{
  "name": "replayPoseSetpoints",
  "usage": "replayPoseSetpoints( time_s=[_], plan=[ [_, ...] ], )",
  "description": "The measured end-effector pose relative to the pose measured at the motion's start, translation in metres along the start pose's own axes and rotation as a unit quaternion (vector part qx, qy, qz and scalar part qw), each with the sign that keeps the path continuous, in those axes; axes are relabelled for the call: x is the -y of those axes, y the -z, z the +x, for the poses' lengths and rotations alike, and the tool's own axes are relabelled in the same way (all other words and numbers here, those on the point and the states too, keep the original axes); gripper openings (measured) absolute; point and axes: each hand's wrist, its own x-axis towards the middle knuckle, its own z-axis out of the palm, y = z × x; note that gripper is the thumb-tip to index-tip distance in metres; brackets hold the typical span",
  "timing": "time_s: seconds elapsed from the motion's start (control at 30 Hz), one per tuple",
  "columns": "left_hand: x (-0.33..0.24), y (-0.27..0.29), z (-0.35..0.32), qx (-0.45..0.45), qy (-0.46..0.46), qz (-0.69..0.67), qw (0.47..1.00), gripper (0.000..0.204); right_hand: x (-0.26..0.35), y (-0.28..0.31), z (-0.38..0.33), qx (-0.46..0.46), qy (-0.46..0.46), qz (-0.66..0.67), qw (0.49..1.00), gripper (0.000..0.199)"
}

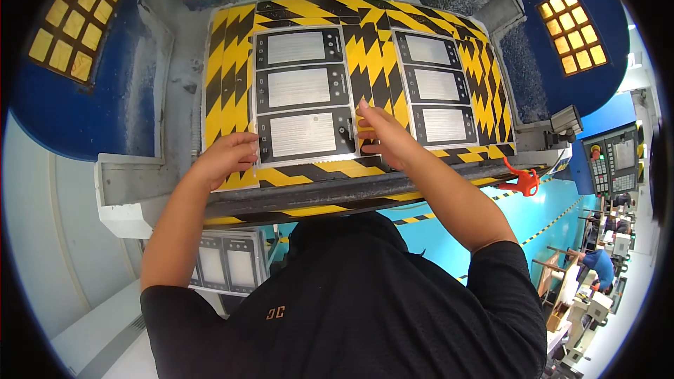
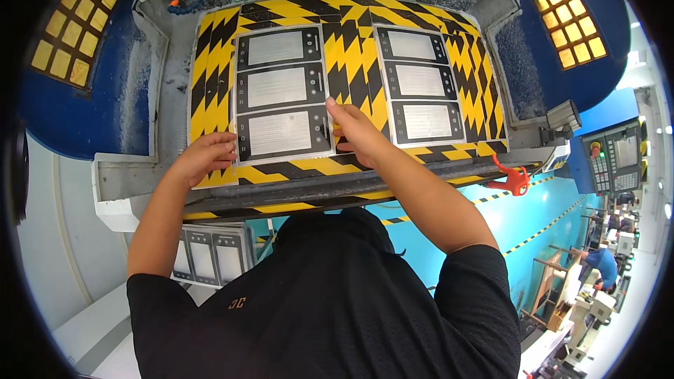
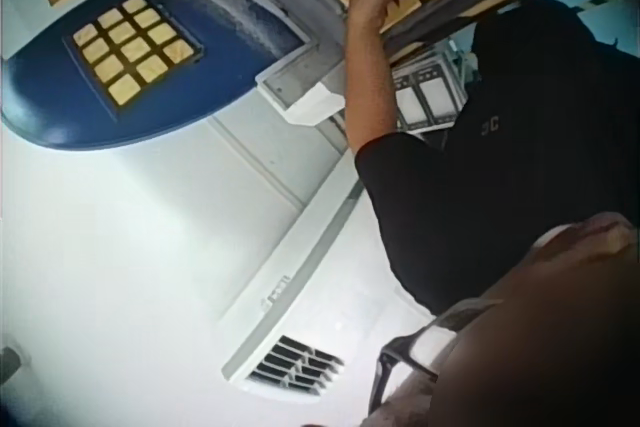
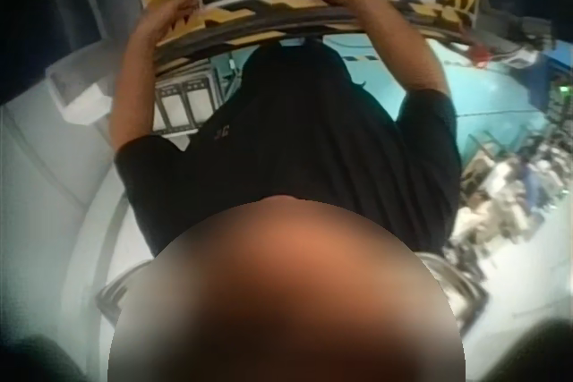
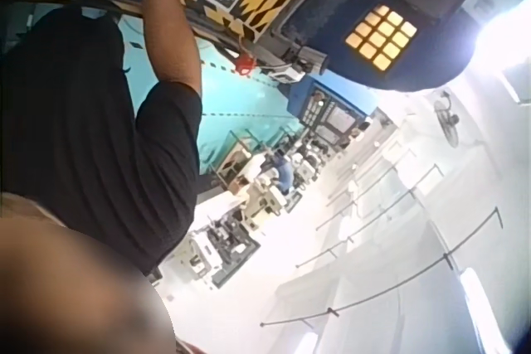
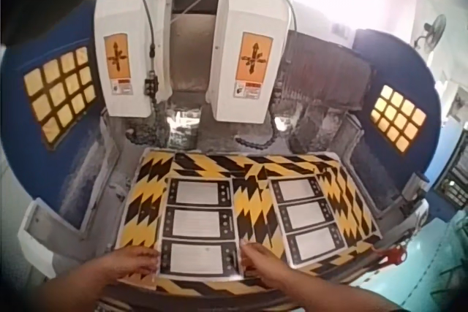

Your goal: The person picks up a caliper and a folder, walks to a machine, and presses buttons on a control panel. They spray the machine bed with an air nozzle, place a plastic sheet onto it, and then remove and stack the finished sheets.

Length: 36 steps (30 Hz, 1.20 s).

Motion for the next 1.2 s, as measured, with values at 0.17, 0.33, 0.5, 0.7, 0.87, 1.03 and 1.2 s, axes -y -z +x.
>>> replayPoseSetpoints(
  time_s=[0.17, 0.33, 0.5, 0.7, 0.87, 1.03, 1.2],
  plan=[
    [-0.002, -0.002, -0.004, 0.004, -0.007, -0.002, 1.000, 0.051, -0.011, 0.000, 0.001, 0.032, 0.006, 0.029, 0.999, 0.076],
    [-0.003, -0.002, -0.002, -0.004, -0.003, 0.006, 1.000, 0.050, -0.018, 0.008, 0.005, 0.049, 0.021, 0.076, 0.996, 0.073],
    [-0.001, -0.001, 0.000, 0.004, -0.012, -0.001, 1.000, 0.049, -0.017, 0.011, 0.007, 0.062, -0.008, 0.088, 0.994, 0.073],
    [-0.001, -0.002, -0.002, -0.002, -0.009, -0.015, 1.000, 0.049, -0.010, -0.004, 0.001, 0.128, 0.083, 0.048, 0.987, 0.072],
    [0.002, 0.000, -0.003, 0.012, -0.005, -0.021, 1.000, 0.049, -0.010, 0.009, 0.000, 0.032, -0.025, 0.063, 0.997, 0.071],
    [0.002, 0.001, -0.003, 0.007, 0.006, 0.001, 1.000, 0.052, -0.018, 0.012, 0.004, 0.067, -0.025, 0.079, 0.994, 0.073],
    [0.001, -0.002, -0.005, 0.011, -0.010, 0.006, 1.000, 0.052, -0.022, 0.010, 0.004, 0.041, -0.025, 0.082, 0.995, 0.073]
  ],
)
